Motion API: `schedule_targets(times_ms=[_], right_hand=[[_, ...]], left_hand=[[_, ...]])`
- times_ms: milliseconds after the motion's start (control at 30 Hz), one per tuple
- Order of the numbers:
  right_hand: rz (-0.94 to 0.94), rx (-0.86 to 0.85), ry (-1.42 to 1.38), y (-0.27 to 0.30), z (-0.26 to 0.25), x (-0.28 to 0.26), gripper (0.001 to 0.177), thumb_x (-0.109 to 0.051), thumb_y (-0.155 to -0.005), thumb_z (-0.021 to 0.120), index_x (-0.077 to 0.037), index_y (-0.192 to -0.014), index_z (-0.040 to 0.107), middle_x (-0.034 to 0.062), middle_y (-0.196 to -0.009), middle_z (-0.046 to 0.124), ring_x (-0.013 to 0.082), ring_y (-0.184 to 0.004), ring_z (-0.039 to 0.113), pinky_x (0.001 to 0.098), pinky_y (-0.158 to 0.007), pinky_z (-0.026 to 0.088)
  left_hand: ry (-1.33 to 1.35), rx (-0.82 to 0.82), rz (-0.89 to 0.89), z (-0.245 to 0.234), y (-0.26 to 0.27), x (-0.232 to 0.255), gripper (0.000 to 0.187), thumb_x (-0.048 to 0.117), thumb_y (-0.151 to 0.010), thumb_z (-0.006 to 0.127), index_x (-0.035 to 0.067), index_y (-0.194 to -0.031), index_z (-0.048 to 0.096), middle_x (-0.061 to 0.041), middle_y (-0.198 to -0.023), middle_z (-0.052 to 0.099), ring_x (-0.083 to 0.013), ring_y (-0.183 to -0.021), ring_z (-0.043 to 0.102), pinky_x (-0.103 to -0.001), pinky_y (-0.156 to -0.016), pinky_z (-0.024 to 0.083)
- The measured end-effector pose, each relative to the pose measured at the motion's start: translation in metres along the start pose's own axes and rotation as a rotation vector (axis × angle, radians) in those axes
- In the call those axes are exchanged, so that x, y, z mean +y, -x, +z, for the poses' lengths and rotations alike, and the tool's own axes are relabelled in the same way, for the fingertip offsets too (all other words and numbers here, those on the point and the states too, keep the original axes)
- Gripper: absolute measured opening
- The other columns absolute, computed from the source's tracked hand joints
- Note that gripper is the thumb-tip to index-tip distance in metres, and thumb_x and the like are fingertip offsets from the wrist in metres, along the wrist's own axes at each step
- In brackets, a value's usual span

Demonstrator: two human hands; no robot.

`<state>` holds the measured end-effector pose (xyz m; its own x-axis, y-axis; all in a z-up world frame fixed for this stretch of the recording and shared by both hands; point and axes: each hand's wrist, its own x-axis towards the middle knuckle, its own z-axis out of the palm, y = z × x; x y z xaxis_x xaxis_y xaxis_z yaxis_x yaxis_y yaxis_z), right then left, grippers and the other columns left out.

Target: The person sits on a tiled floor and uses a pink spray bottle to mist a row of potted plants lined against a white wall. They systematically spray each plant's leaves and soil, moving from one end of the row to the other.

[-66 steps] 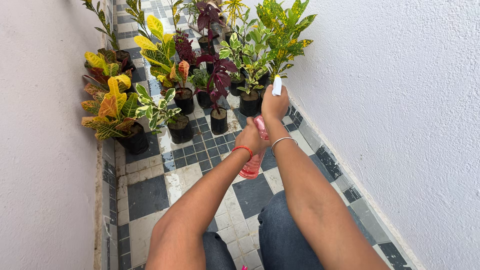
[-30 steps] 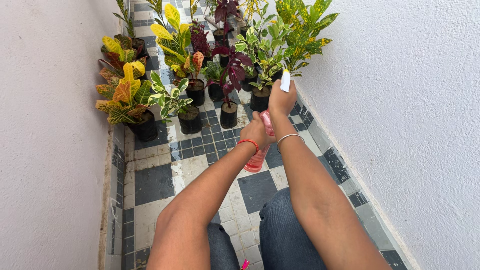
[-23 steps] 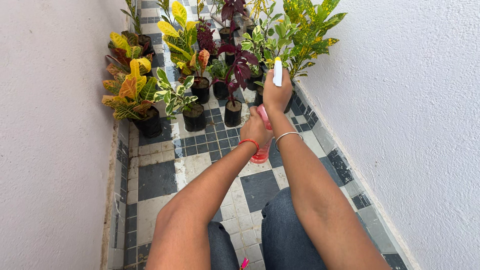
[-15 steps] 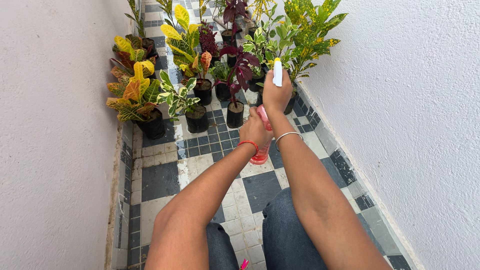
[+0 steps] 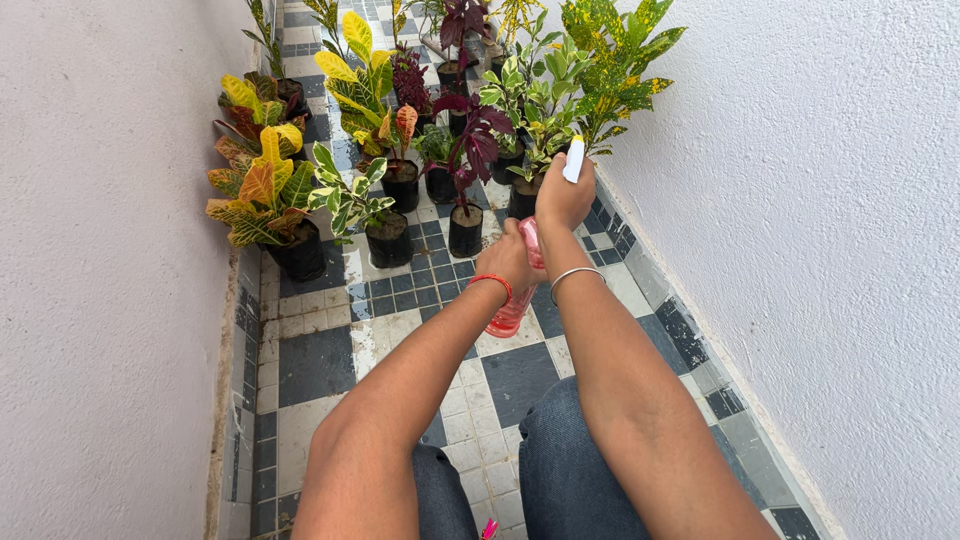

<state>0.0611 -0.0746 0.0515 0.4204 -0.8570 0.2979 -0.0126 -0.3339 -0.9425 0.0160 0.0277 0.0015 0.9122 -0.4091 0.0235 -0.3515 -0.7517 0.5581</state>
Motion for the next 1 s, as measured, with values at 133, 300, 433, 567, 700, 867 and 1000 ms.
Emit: schedule_targets(times_ms=[133,300,433,567,700,867,1000], right_hand=[[-0.011,-0.008,0.002,-0.002,0.0,0.002,0.028,-0.034,-0.089,0.062,-0.007,-0.096,0.067,0.0149,-0.093,0.072,0.0389,-0.088,0.068,0.0494,-0.08,0.05],[-0.026,-0.019,0.009,-0.004,0.003,0.003,0.029,-0.035,-0.09,0.062,-0.006,-0.095,0.067,0.016,-0.092,0.072,0.0395,-0.086,0.068,0.0504,-0.078,0.05],[-0.203,-0.047,0.001,0.002,0.003,0.0,0.028,-0.033,-0.092,0.064,-0.005,-0.093,0.066,0.017,-0.087,0.071,0.0398,-0.081,0.067,0.0509,-0.075,0.049],[-0.261,-0.175,-0.028,0.015,0.003,-0.015,0.029,-0.034,-0.095,0.065,-0.005,-0.094,0.065,0.0164,-0.083,0.07,0.0371,-0.077,0.068,0.0478,-0.071,0.05],[-0.359,-0.279,-0.128,0.028,0.0,-0.035,0.027,-0.032,-0.095,0.065,-0.006,-0.099,0.067,0.0159,-0.083,0.071,0.0336,-0.074,0.069,0.0439,-0.069,0.051],[-0.331,-0.355,-0.107,0.033,-0.001,-0.051,0.029,-0.033,-0.097,0.065,-0.005,-0.093,0.066,0.0148,-0.08,0.071,0.0314,-0.071,0.069,0.0416,-0.068,0.051],[-0.333,-0.333,-0.135,0.035,-0.001,-0.049,0.028,-0.032,-0.097,0.066,-0.004,-0.092,0.067,0.0147,-0.079,0.07,0.0314,-0.07,0.067,0.0416,-0.068,0.05]], left_hand=[[-0.022,0.024,0.038,0.0,0.001,0.002,0.105,0.06,-0.06,0.091,-0.003,-0.125,0.037,-0.028,-0.108,0.07,-0.037,-0.097,0.074,-0.044,-0.081,0.061],[0.001,0.024,0.01,-0.002,0.001,0.002,0.105,0.06,-0.058,0.091,-0.002,-0.123,0.038,-0.026,-0.109,0.07,-0.0368,-0.097,0.075,-0.045,-0.081,0.06],[0.058,0.061,-0.004,0.004,0.002,-0.003,0.103,0.059,-0.062,0.09,-0.003,-0.125,0.037,-0.029,-0.108,0.07,-0.0389,-0.099,0.074,-0.044,-0.083,0.06],[0.228,0.165,0.002,0.011,0.005,-0.008,0.098,0.048,-0.066,0.089,-0.004,-0.128,0.033,-0.031,-0.113,0.067,-0.0433,-0.101,0.071,-0.047,-0.084,0.058],[0.4,0.144,-0.072,0.004,0.009,-0.005,0.091,0.046,-0.073,0.083,-0.006,-0.128,0.032,-0.031,-0.113,0.069,-0.0431,-0.106,0.072,-0.047,-0.09,0.058],[0.351,0.161,-0.108,-0.016,0.023,0.0,0.096,0.048,-0.068,0.088,-0.004,-0.128,0.035,-0.031,-0.118,0.066,-0.0442,-0.11,0.068,-0.048,-0.095,0.053],[0.348,0.171,-0.1,-0.017,0.03,-0.004,0.096,0.047,-0.067,0.087,-0.004,-0.131,0.035,-0.031,-0.12,0.066,-0.0439,-0.112,0.068,-0.047,-0.095,0.054]])
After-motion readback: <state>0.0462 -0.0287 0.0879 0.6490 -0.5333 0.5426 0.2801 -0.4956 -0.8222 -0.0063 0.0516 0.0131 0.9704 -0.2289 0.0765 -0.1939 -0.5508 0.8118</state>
